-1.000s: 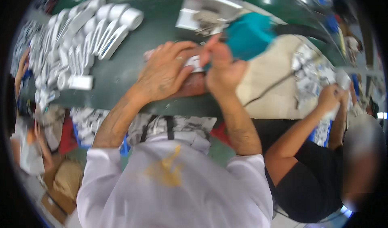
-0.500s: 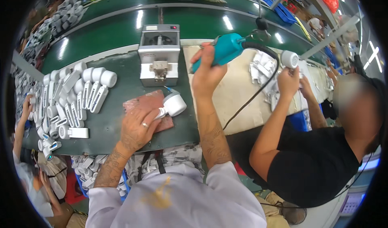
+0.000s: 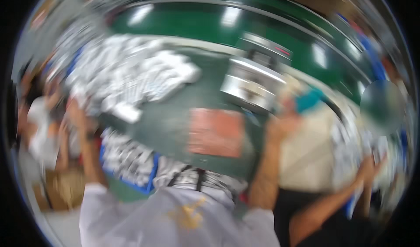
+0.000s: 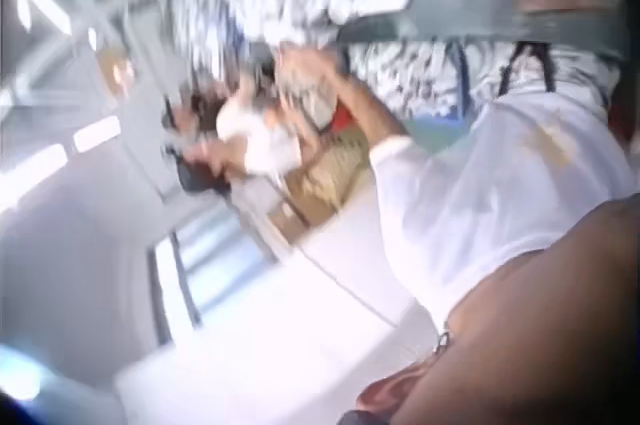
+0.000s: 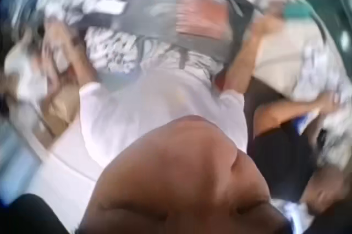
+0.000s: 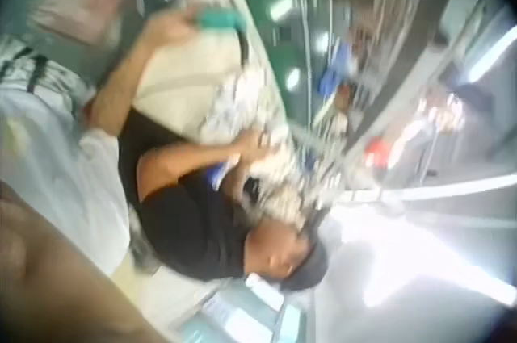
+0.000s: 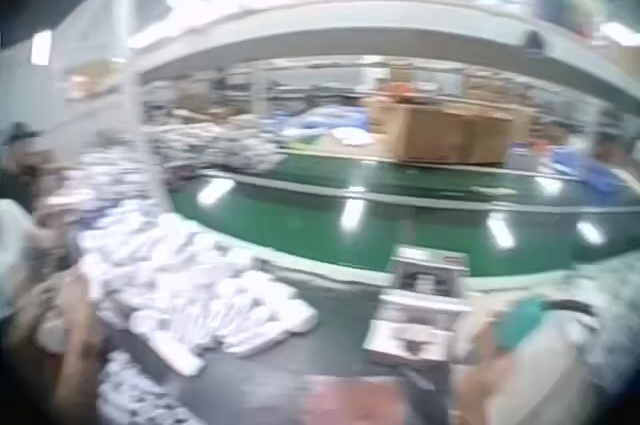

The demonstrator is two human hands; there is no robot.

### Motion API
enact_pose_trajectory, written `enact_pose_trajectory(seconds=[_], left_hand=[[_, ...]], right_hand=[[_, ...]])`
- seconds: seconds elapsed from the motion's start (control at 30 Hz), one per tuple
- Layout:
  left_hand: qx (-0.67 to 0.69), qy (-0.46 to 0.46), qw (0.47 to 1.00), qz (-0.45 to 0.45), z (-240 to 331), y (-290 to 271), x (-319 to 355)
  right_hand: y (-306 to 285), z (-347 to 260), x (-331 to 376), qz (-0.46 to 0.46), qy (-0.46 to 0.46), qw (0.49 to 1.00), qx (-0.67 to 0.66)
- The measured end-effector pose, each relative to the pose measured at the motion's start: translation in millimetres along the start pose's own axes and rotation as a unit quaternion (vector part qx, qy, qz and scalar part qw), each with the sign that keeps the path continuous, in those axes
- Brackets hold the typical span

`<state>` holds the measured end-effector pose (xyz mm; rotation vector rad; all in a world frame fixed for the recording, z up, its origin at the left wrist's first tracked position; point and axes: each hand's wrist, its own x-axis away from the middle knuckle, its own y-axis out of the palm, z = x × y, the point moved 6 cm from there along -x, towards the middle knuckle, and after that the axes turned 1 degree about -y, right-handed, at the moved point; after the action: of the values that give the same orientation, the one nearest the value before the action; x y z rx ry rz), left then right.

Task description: Assembling the housing and electronic components of handheld fans at a factory workstation.

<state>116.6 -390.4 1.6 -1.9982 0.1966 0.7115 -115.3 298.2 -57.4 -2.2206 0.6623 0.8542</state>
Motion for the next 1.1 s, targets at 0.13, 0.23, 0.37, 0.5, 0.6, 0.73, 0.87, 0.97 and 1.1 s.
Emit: enact_pose_trajectory(seconds=[0.13,0.23,0.37,0.5,0.6,0.73,0.87,0.97,1.1], left_hand=[[0.496,-0.47,0.697,0.217,-73.5,88.2,-39.0],[0.388,-0.527,0.728,0.203,-118.3,80.5,-38.7],[0.288,-0.468,0.83,0.092,-149.5,103.0,-57.4],[0.236,-0.395,0.888,-0.019,-148.5,121.7,-69.5],[0.178,-0.379,0.908,0.032,-129.7,105.6,-79.4],[0.252,-0.25,0.921,0.162,-65.2,49.3,-114.9],[0.407,-0.094,0.89,0.181,41.2,-35.3,-147.4],[0.528,-0.007,0.832,0.17,113.1,-96.3,-151.5],[0.635,0.074,0.765,0.081,211.6,-125.7,-137.4]], right_hand=[[-22.9,-25.9,-32.7,0.035,0.186,0.962,-0.199],[3.6,-68.8,-32.1,0.031,0.179,0.946,-0.269],[8.8,-72.3,-26.4,0.017,0.195,0.935,-0.296],[4.7,-70.5,-23.1,0.022,0.166,0.943,-0.288],[0.9,-63.7,-20.2,0.026,0.147,0.945,-0.293],[-1.0,-65.9,-15.7,0.008,0.182,0.936,-0.301],[4.2,-70.5,-16.1,0.0,0.153,0.94,-0.305],[4.7,-71.7,-15.5,0.001,0.159,0.931,-0.329],[13.2,-76.3,-15.5,-0.014,0.145,0.93,-0.336]])
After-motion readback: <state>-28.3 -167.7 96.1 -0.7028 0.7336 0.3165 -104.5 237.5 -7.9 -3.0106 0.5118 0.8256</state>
